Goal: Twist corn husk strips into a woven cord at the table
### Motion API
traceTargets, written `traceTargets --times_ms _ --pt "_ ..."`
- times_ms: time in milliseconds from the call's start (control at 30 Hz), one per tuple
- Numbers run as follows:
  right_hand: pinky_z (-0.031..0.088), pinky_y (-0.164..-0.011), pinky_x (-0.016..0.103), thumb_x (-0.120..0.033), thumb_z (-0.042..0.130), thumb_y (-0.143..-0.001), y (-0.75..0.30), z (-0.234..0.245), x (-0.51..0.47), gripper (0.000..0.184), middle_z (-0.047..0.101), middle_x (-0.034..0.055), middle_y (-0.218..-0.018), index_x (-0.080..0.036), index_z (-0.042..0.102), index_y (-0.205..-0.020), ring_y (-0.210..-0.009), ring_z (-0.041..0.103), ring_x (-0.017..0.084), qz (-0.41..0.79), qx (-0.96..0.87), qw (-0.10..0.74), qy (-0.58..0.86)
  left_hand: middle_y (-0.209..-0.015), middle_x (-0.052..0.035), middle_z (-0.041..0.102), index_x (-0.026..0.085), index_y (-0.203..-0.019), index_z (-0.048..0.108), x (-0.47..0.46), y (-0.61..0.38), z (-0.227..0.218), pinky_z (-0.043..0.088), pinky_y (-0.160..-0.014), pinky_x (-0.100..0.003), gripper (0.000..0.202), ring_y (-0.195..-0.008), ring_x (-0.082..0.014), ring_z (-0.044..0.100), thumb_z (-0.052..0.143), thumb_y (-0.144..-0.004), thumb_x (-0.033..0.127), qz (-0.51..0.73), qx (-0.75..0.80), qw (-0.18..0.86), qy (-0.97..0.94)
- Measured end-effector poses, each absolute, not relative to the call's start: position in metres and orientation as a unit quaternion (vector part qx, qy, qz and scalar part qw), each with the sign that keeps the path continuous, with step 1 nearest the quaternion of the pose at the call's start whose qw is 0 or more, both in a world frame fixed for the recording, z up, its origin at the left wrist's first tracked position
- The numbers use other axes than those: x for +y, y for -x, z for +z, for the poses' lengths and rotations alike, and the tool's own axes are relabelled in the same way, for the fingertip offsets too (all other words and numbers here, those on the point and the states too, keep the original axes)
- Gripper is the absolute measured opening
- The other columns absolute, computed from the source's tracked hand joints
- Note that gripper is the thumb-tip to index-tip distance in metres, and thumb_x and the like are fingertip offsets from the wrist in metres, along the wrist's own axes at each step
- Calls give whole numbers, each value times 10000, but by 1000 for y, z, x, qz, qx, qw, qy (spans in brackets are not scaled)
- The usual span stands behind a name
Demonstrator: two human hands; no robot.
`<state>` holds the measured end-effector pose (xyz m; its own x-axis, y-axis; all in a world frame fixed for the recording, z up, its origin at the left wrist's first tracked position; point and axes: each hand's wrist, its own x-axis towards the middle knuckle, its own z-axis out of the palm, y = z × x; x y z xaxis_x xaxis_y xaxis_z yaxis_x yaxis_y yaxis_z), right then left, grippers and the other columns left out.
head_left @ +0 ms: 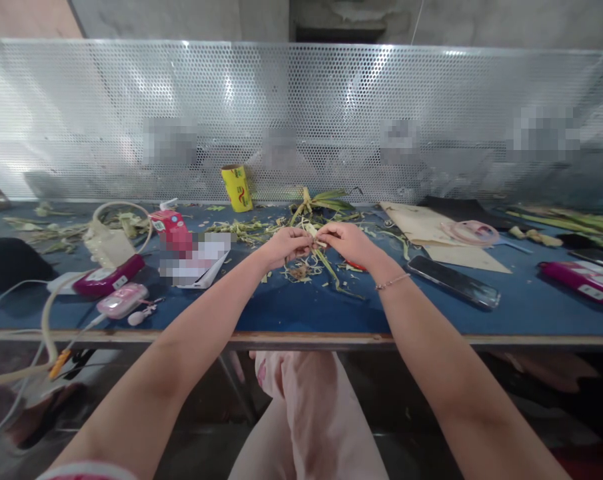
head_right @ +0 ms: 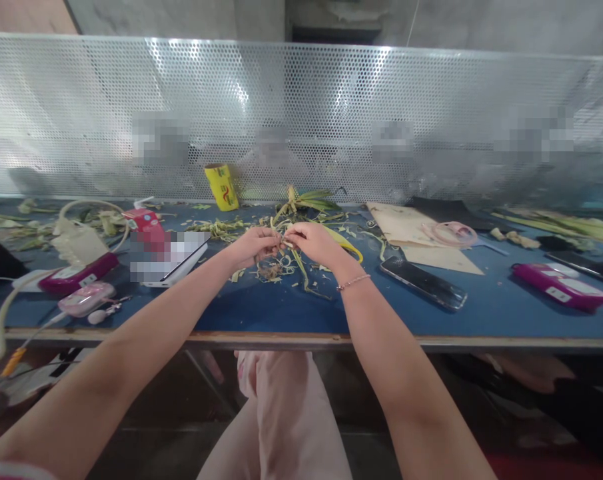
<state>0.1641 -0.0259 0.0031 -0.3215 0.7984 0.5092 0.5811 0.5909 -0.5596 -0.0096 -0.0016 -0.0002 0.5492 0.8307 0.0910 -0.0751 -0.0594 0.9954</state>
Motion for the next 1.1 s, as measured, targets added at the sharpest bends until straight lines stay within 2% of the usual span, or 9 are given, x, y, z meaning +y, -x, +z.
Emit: traceTargets --times_ms 133,333,567,933,1100 --pt "442 -653 293 -262 517 -783 -162 2 -26 148 629 38 -747 -174 636 -779 -661 559 142 111 -797 435 405 -645 -20 624 89 -690 571 -2 10 2 442 -573 -168 69 -508 -17 513 623 -705 131 384 296 634 -603" --pt "467 -665 295 -253 525 -786 -158 1 -28 105 625 34 -763 -177 592 -812 -693 573 142 140 -782 473 382 -656 -22 621 88 -700 564 -3 9 3 451 -583 -181 63 -504 -18 513 610 -721 128 405 288 642 -584" --pt "474 -693 296 -208 470 -819 -159 1 -29 154 596 57 -896 -187 609 -881 -814 567 157 94 -808 465 350 -629 -16 611 81 -695 560 -1 11 3 459 -586 -175 80 -496 -18 510 609 -718 140 423 263 649 -576" --pt "432 -746 312 -142 459 -823 -159 1 -27 127 583 49 -837 -188 576 -839 -810 544 163 -35 -838 432 331 -642 -17 623 83 -699 569 -1 11 3 464 -582 -164 69 -502 -15 508 613 -716 134 413 279 654 -569" --pt "430 -731 297 -121 452 -809 -158 1 -28 129 566 50 -849 -181 555 -858 -804 530 156 -48 -842 423 332 -647 -16 618 78 -708 571 -1 11 3 465 -587 -173 62 -506 -19 517 600 -726 129 419 273 653 -569"
